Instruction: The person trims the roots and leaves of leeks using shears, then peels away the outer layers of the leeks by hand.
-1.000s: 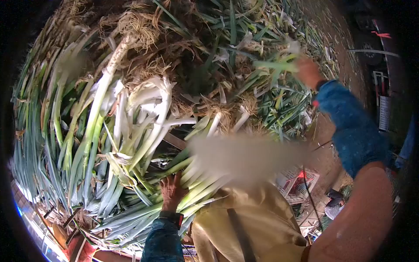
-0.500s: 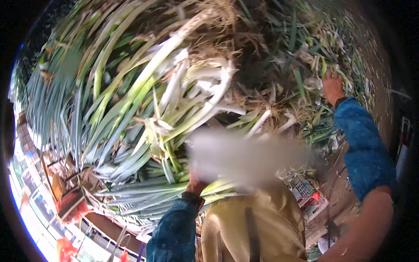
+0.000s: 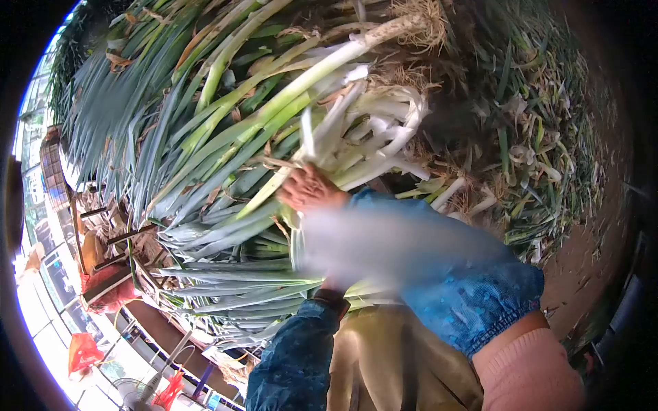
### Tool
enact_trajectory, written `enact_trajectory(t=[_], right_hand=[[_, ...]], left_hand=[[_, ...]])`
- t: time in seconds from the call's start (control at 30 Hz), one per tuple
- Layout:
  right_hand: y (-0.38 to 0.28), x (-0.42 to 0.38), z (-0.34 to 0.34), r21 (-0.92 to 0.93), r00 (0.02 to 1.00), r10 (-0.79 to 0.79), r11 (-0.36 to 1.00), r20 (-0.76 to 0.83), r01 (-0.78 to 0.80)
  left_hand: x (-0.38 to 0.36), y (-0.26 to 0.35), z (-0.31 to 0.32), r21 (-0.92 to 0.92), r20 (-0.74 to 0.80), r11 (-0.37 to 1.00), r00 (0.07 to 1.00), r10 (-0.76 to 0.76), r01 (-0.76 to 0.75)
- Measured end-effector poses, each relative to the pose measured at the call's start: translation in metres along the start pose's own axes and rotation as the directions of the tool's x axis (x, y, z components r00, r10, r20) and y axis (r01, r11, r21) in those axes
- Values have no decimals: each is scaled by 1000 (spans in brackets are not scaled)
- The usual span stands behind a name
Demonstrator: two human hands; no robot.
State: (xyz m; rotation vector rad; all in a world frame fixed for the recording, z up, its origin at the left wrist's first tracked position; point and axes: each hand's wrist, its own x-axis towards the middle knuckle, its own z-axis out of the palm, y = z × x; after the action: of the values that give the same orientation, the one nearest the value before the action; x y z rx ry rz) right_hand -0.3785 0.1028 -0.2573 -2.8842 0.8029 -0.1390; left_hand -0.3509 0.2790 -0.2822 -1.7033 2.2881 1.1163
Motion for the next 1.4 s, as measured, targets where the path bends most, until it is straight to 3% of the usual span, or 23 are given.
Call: enact_trajectory(t=[0.07,0.13,0.17,0.2,0.23,0.27,0.3,0.37,0.4,0.43,0.47,0.53,0.6,0.67,0.73,0.8,0.87,1.03,1.13,1.23,1.27,1.3,1.4], right_hand=[[12,-27,14,103,999,-38,994,-26,40],[32,-57,-14,247,988,-39,969,150,1],[49,-73,-33,270,945,-46,962,323,-45],[78,-106,-34,382,987,27,920,160,-87],[96,-123,-78,375,897,240,845,370,-381],[125,-171,-80,330,922,291,870,256,-366],[146,-224,-84,262,914,363,878,180,-400],[234,-374,-116,-21,646,752,654,131,-756],[284,-452,-141,-17,563,826,564,37,-826],[320,-519,-188,-9,237,971,237,-23,-971],[363,-602,-238,-443,534,838,524,113,-728],[367,-596,-287,-627,380,907,192,-180,-755],[308,-443,-289,-811,286,958,159,-10,-562],[272,-368,-225,-495,784,618,662,-63,-562],[164,-206,-192,204,752,643,725,146,-659],[91,-136,-122,84,950,271,955,158,-286],[26,-79,-64,142,994,33,989,101,-48],[-13,-27,-1,95,986,99,989,132,-112],[0,-44,-1,187,991,18,981,134,-44],[30,-70,-44,420,935,75,879,347,-226],[53,-99,-37,336,972,102,926,210,-170],[78,-129,-59,403,837,355,754,416,-520],[192,-341,-113,-97,526,751,605,399,-790]], left_hand=[[-2,2,-13,-4,-7,1000,1000,-10,10],[-5,-21,54,-396,-40,918,998,-47,28],[-4,-15,45,-285,-40,958,998,-44,31],[-4,-9,34,-169,-40,985,998,-41,34],[-2,-17,62,-519,-69,854,995,-77,31],[-2,-29,109,-798,-80,602,989,-123,10],[0,-30,108,-821,-99,570,989,-109,-20],[3,-32,105,-862,-136,502,987,-80,-78],[4,-32,96,-570,-223,811,975,0,-131],[4,-30,96,-580,-178,806,984,17,-119],[4,-30,100,-589,-133,801,991,33,-106],[-1,-16,55,-446,-86,892,995,43,-77],[-5,-2,-14,-240,57,971,998,23,-8],[-7,-4,6,-155,6,988,1000,0,1],[-5,0,8,-160,84,986,996,-31,45],[-5,3,1,-166,114,984,993,-41,60],[-4,2,-1,-172,142,983,989,-44,69],[-8,-4,12,-220,25,975,1000,11,-5],[-12,-2,15,-194,-9,981,1000,19,-20],[-11,0,14,-93,-40,995,999,27,-30],[-11,-1,10,-106,-7,994,999,39,-39],[-11,-2,2,-118,24,992,998,52,-49],[-17,1,-7,-149,17,987,998,65,-62]])
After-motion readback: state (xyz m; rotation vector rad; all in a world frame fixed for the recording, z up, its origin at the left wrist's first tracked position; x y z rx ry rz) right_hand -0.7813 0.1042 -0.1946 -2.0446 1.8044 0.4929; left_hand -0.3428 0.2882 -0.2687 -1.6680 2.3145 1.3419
